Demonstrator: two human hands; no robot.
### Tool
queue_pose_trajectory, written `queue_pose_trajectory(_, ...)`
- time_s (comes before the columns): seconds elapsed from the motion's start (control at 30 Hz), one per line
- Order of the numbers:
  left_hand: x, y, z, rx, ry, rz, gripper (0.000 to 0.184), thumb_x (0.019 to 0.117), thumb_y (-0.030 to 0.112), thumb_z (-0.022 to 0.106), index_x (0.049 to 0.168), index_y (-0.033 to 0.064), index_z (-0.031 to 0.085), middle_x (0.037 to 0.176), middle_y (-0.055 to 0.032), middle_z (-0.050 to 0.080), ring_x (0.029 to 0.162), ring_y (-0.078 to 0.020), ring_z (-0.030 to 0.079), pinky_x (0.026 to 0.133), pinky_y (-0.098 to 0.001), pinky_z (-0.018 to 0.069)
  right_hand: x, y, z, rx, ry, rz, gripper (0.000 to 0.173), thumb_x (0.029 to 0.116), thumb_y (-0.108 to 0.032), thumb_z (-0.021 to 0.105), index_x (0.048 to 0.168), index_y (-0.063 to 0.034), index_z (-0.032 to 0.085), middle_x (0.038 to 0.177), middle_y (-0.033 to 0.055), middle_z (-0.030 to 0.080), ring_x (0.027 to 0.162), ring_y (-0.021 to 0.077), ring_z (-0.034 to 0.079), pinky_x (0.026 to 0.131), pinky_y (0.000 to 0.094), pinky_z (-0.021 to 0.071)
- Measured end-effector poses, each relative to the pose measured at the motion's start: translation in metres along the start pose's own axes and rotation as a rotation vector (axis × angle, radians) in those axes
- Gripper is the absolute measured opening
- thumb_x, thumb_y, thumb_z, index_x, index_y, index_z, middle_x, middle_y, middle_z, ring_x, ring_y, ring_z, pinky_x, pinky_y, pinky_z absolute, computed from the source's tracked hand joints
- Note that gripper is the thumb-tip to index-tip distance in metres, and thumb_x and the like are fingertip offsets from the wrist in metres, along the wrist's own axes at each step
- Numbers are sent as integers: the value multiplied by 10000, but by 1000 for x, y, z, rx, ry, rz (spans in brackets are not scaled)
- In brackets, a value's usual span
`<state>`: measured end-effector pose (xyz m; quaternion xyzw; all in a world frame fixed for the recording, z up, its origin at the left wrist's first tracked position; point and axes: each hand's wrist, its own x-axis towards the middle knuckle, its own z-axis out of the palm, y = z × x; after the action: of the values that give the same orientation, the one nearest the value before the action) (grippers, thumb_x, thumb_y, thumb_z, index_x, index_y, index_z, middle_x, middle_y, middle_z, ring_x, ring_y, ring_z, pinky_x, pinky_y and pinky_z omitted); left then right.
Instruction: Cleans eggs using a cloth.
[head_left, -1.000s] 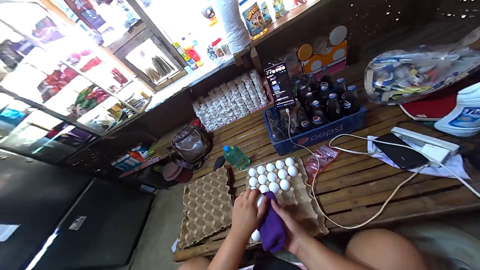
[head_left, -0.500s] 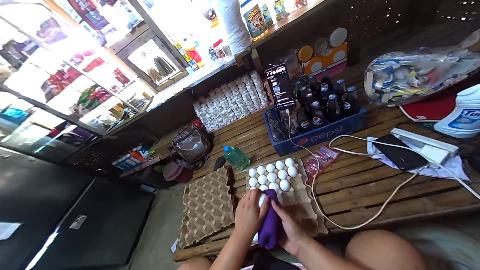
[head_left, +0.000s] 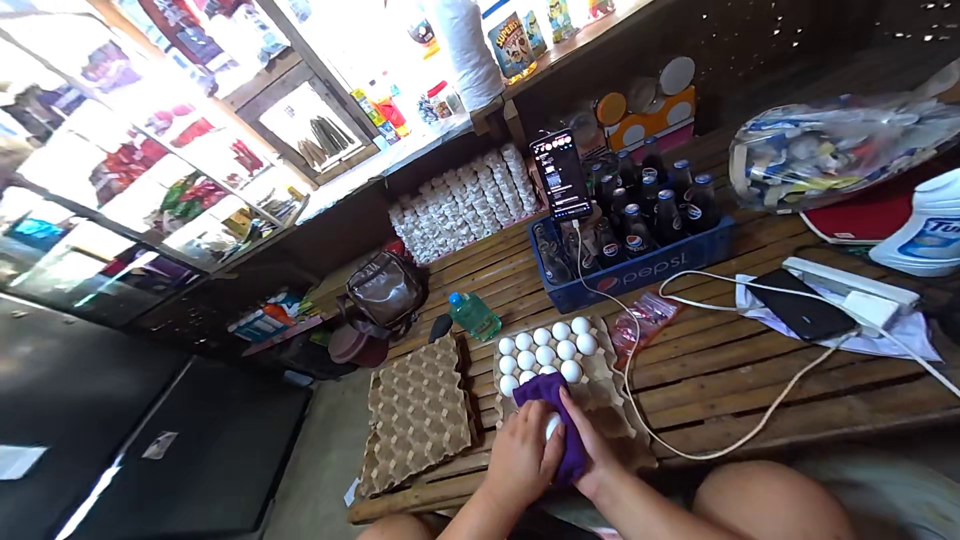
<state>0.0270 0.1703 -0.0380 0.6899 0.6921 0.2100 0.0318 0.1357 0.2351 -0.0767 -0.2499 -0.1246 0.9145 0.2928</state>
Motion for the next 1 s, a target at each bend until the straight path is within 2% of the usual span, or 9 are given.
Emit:
queue_pose_trajectory(0.13, 0, -3, 2, 30, 14, -30, 451, 1057, 399, 422, 1190, 37, 656, 1076, -129, 711, 964, -267, 709, 791, -459, 586, 2, 1, 1, -6, 15, 29, 468, 1081, -450, 382, 1375, -120, 538, 1168, 107, 688, 1070, 204, 675, 913, 414, 567)
queue_pose_trajectory(0.23, 5, -15, 2, 72, 10, -129, 465, 1052, 404, 450, 1224, 25, 658, 1124, -151, 708, 1014, -300, 708, 848, -485, 585, 0, 3, 4, -67, 9, 65, 480, 1084, -454, 377, 1399, -120, 517, 1143, 122, 692, 1041, 228, 684, 896, 439, 571)
queue_pose_trajectory(0.33, 10, -30, 3, 123, 0, -222, 491, 1066, 424, 429, 1221, 15, 650, 1084, -170, 702, 977, -317, 713, 820, -487, 589, -3, 8, 5, -125, -25, 73, 468, 1090, -418, 391, 1438, -116, 475, 1155, 130, 680, 1063, 229, 674, 923, 438, 560)
queue_pose_trajectory(0.5, 8, -20, 0, -20, -120, -297, 526, 1081, 423, 371, 1294, 0, 600, 1149, -174, 689, 1056, -314, 692, 900, -509, 563, -5, 4, 7, -151, 15, 57, 439, 1088, -374, 431, 1455, -135, 453, 1138, 122, 684, 1034, 218, 684, 900, 424, 568)
queue_pose_trajectory(0.63, 2, -6, -4, -90, -111, -179, 516, 1075, 423, 386, 1268, 2, 613, 1114, -156, 705, 1033, -279, 701, 878, -498, 571, 0, 2, 2, -104, 17, 12, 457, 1078, -378, 444, 1456, -122, 459, 1181, 115, 679, 1061, 202, 674, 919, 409, 563)
queue_pose_trajectory(0.73, 1, -8, -1, -59, -30, -57, 486, 1063, 422, 428, 1214, 12, 641, 1074, -138, 713, 989, -256, 711, 840, -462, 589, 0, 1, 1, 26, -31, 58, 406, 1070, -405, 440, 1329, -114, 554, 1110, 104, 702, 1019, 200, 693, 882, 404, 584)
queue_pose_trajectory(0.83, 6, -13, 0, 11, 29, -4, 462, 1029, 434, 499, 1219, 44, 661, 1080, -143, 701, 968, -282, 706, 812, -461, 591, -2, 2, 0, 130, -111, 124, 427, 1052, -460, 434, 1247, -120, 604, 1067, 100, 716, 986, 200, 704, 856, 403, 593)
queue_pose_trajectory(0.9, 10, -16, -2, 53, 64, 10, 467, 996, 468, 545, 1222, 82, 679, 1044, -141, 690, 920, -290, 697, 778, -462, 589, -2, 4, -2, 185, -157, 160, 435, 1015, -479, 501, 1229, -117, 613, 1051, 109, 718, 968, 206, 708, 830, 406, 599)
queue_pose_trajectory(1.0, 14, -18, -11, 31, 51, 36, 487, 956, 497, 608, 1235, 105, 683, 1095, -151, 688, 975, -295, 689, 817, -484, 581, -2, 2, -3, 227, -220, 165, 449, 936, -460, 620, 1215, -109, 611, 1046, 118, 713, 958, 212, 706, 822, 408, 600)
